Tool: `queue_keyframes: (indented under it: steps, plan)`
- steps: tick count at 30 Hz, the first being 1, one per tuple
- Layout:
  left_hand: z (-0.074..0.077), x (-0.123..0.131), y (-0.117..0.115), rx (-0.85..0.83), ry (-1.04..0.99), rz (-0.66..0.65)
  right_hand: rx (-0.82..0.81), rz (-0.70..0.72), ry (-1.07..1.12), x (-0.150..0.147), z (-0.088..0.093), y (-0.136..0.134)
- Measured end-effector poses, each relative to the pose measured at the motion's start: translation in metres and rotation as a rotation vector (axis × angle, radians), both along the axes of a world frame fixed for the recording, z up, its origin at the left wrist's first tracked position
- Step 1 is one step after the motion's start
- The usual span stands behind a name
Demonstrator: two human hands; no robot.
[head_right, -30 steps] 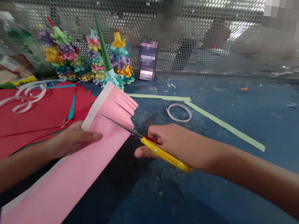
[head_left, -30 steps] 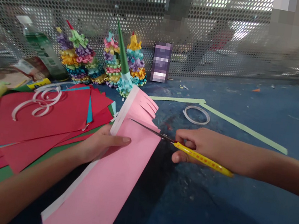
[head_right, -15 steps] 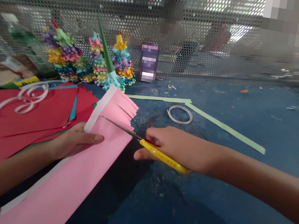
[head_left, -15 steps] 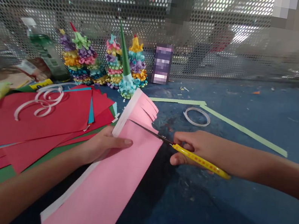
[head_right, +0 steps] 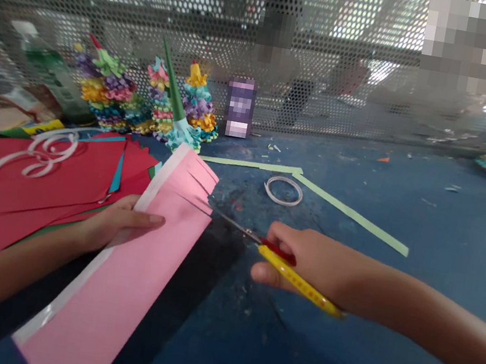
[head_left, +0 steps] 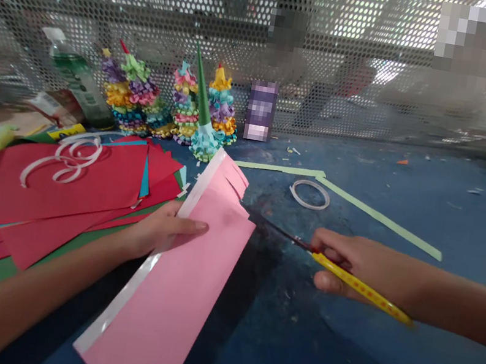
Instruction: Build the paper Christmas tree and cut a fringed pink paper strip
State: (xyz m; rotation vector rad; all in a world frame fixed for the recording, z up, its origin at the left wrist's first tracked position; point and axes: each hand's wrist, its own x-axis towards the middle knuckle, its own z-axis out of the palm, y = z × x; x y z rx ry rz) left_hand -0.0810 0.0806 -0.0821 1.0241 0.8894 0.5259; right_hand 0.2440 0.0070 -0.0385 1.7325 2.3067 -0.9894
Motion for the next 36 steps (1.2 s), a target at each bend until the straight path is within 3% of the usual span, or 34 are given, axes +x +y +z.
queue_keyframes:
  steps: [3,7,13,16,21,26,32,36]
  plan:
    - [-0.004,0.003,-0.001,0.061,0.076,0.035,0.19,-0.135,-0.011,0.009,-0.004,-0.002]
    - [-0.011,0.009,-0.002,0.351,0.214,0.15,0.414,-0.215,0.003,0.011,-0.016,0.008]
    - [-0.008,0.01,-0.006,0.767,0.532,0.082,0.542,-0.158,-0.146,-0.001,-0.049,0.035]
    - [-0.006,0.01,-0.007,0.767,0.523,0.07,0.582,-0.08,-0.208,0.002,-0.057,0.035]
    - [-0.008,0.011,-0.005,0.682,0.428,0.197,0.448,-0.149,-0.077,0.018,-0.047,0.023]
    - [-0.007,0.012,-0.009,0.72,0.455,0.282,0.28,-0.107,-0.064,0.019,-0.03,0.01]
    - [-0.007,0.013,-0.014,0.674,0.442,0.152,0.122,0.017,0.111,0.023,-0.023,0.005]
    - [-0.01,0.016,-0.015,0.615,0.412,0.168,0.048,0.07,0.164,0.026,-0.018,-0.003]
